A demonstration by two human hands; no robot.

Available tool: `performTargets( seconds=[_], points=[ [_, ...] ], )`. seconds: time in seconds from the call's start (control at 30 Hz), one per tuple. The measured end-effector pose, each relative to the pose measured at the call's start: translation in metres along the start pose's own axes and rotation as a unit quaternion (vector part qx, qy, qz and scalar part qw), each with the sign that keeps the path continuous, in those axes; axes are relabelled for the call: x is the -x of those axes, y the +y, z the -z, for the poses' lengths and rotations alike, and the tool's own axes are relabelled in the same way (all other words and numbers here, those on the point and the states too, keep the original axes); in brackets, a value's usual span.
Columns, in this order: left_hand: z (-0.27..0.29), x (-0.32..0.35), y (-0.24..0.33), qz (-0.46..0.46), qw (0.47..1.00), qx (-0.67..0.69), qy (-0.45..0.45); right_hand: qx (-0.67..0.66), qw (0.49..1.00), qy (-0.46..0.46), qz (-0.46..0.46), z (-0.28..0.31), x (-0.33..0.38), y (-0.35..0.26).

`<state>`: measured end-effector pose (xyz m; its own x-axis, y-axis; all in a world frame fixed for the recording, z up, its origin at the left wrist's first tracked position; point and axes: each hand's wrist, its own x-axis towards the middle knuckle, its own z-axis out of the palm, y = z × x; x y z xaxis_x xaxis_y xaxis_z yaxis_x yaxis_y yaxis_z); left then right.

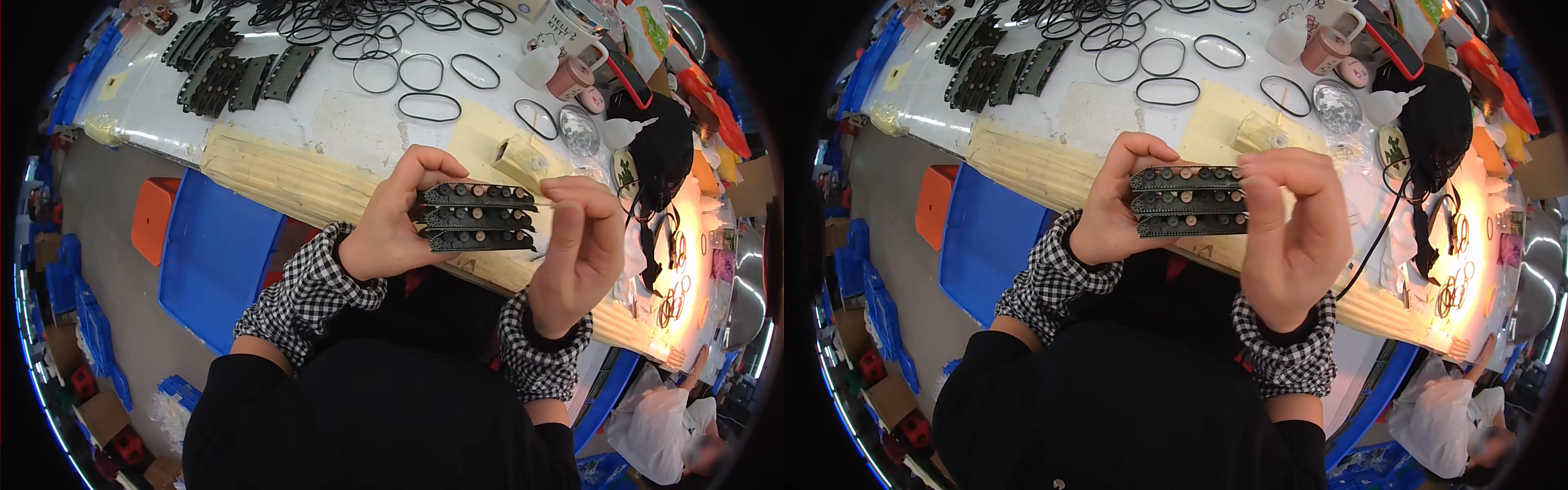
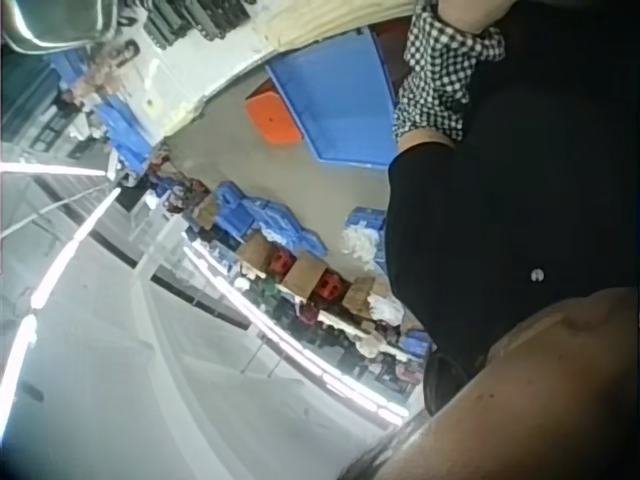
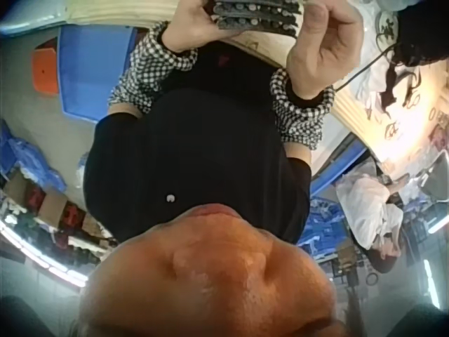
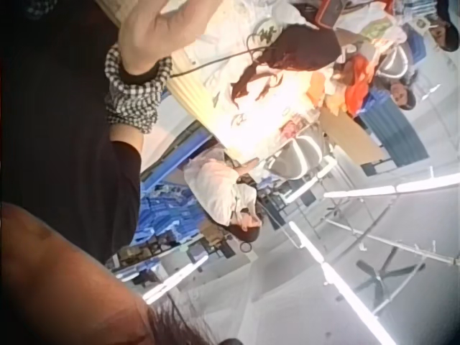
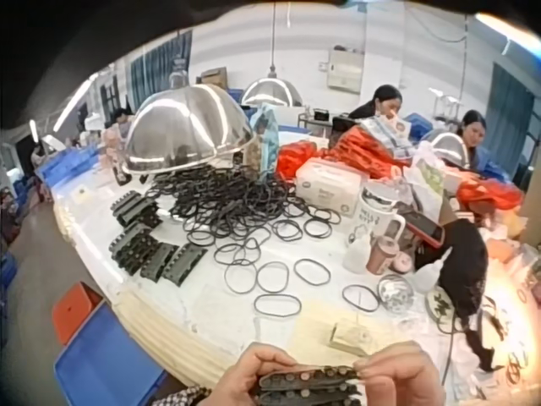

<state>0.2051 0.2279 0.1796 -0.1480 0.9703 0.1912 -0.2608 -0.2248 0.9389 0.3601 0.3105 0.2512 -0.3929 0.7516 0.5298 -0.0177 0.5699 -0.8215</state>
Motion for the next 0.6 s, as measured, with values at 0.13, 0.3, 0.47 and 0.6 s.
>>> performTargets(
  seconds=[0.13,0.3,0.47,0.6],
  points=[
    [0.005,0.000,-0.001,-0.003,1.000,-0.028,0.006,0.211,0.971,0.084,0.069,0.026,-0.017,0.026],
    [0.008,0.000,0.003,-0.003,0.999,-0.023,0.038,0.433,0.890,-0.017,0.139,0.034,-0.024,0.043],
    [0.009,-0.010,0.008,-0.028,0.997,-0.040,0.064,0.261,0.952,0.103,0.119,0.024,-0.014,0.023],
    [0.009,-0.023,0.006,-0.085,0.991,-0.068,0.078,0.041,0.995,0.028,0.084,-0.001,-0.001,0.002]
  ],
)
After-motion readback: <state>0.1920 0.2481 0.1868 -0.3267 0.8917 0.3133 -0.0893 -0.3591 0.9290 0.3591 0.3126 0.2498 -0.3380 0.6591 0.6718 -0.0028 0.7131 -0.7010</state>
